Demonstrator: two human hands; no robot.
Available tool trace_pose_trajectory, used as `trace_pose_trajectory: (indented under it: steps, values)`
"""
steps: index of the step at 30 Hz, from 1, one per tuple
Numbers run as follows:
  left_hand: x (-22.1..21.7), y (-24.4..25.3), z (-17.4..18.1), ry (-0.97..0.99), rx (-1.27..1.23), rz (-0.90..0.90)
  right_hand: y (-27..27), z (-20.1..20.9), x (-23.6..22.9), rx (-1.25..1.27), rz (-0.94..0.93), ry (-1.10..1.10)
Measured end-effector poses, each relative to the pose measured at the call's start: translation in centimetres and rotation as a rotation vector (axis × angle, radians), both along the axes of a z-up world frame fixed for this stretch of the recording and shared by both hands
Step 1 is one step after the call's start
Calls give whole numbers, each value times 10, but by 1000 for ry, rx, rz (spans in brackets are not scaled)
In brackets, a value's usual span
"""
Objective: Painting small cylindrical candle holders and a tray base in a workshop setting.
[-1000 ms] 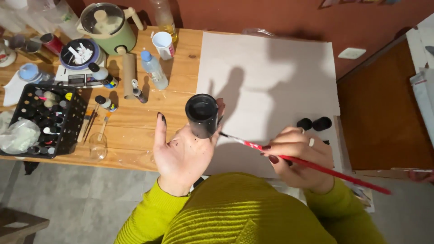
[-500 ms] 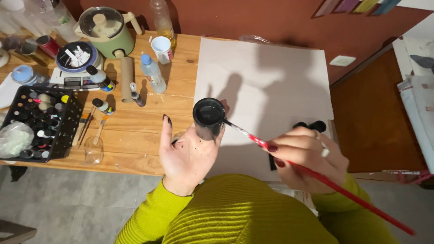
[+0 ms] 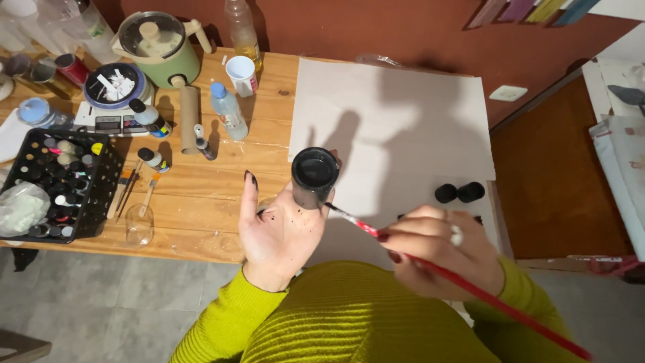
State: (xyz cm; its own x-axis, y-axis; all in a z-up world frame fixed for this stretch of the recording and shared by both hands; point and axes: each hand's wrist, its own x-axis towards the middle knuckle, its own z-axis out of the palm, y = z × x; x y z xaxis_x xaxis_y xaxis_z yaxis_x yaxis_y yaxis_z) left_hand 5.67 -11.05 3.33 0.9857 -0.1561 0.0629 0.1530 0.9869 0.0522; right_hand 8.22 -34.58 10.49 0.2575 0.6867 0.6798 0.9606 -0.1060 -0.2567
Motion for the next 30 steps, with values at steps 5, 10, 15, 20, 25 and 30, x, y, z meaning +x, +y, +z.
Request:
trace_pose_trajectory:
  steps: [5, 10, 15, 20, 25, 30]
  values:
    - [0, -1, -7, -34, -6, 3, 1, 2, -8, 39, -57, 38]
    - [0, 0, -11, 16, -30, 6, 6, 1, -4, -8, 5, -16]
    - [-1, -1, -12, -10, -42, 8, -1, 6, -15, -22, -89, -62]
    - [0, -2, -16, 8, -27, 17, 11, 6, -9, -39, -22, -70]
    - [0, -2, -18, 16, -10, 30, 5, 13, -14, -33, -77, -137]
    - [-1, -1, -28, -51, -132, -11, 16, 2, -13, 21, -58, -291]
